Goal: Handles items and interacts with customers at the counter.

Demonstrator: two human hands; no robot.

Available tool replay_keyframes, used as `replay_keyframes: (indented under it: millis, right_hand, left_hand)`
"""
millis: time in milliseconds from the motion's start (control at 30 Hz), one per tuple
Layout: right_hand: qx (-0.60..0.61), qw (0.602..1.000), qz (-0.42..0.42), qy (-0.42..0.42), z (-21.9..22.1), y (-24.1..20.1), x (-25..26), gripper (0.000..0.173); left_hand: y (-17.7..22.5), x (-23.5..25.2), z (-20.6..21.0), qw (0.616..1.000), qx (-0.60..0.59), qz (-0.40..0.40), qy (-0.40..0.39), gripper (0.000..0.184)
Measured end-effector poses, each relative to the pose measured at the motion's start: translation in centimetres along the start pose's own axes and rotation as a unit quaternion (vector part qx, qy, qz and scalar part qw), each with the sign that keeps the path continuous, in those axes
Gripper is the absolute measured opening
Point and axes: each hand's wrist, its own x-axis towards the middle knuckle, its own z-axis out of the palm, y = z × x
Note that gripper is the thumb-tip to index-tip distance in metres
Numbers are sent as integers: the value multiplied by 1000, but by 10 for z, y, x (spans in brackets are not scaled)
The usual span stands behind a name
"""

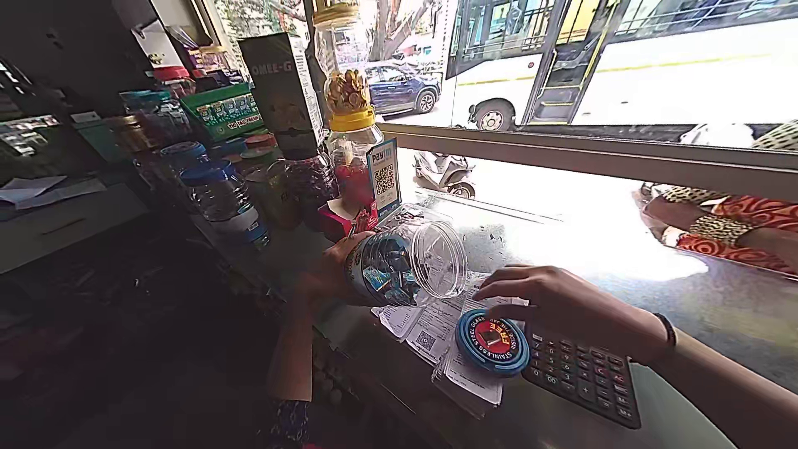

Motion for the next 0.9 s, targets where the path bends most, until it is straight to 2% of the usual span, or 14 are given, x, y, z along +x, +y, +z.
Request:
replay_keyframes:
  millis: [33,67,100,200,267,333,467,600,700,800,833,900]
  right_hand:
    - [0,997,-22,68,-3,-5,12,20]
    - [-1,994,-40,98,-5,-10,26,21]
    - [0,994,-53,93,-2,-12,39,21]
    - [29,998,-34,-42,19,-15,72,13]
    - [-12,998,-25,-60,31,-18,86,13]
    - [-52,998,-40,11,36,-20,89,18]
    - [-39,993,-34,107,28,-22,82,11]
    - [-142,956,12,258,5,-31,45,9]
    - [-171,927,147,300,-24,-13,-18,10]
    - [-179,875,387,231,-45,27,-105,20]
    - [-161,838,491,178,-52,43,-136,24]
    - [-116,727,671,91,-60,76,-199,32]
  left_hand:
    - [0,0,1,1000,4,4,-6,121]
    - [1,1,2,1000,9,11,-12,121]
    - [1,2,2,1000,17,16,-16,122]
    - [5,2,5,999,32,11,-22,123]
    - [6,1,5,999,41,3,-22,124]
    - [7,-1,4,999,37,5,-13,123]
    - [0,-6,2,1000,16,7,26,122]
    - [-4,-11,5,997,33,28,63,125]
    - [-10,-16,7,994,59,41,83,132]
    - [-14,-23,3,996,50,57,57,134]
    - [-16,-23,3,995,47,69,49,133]
    - [-17,-22,6,993,49,101,47,128]
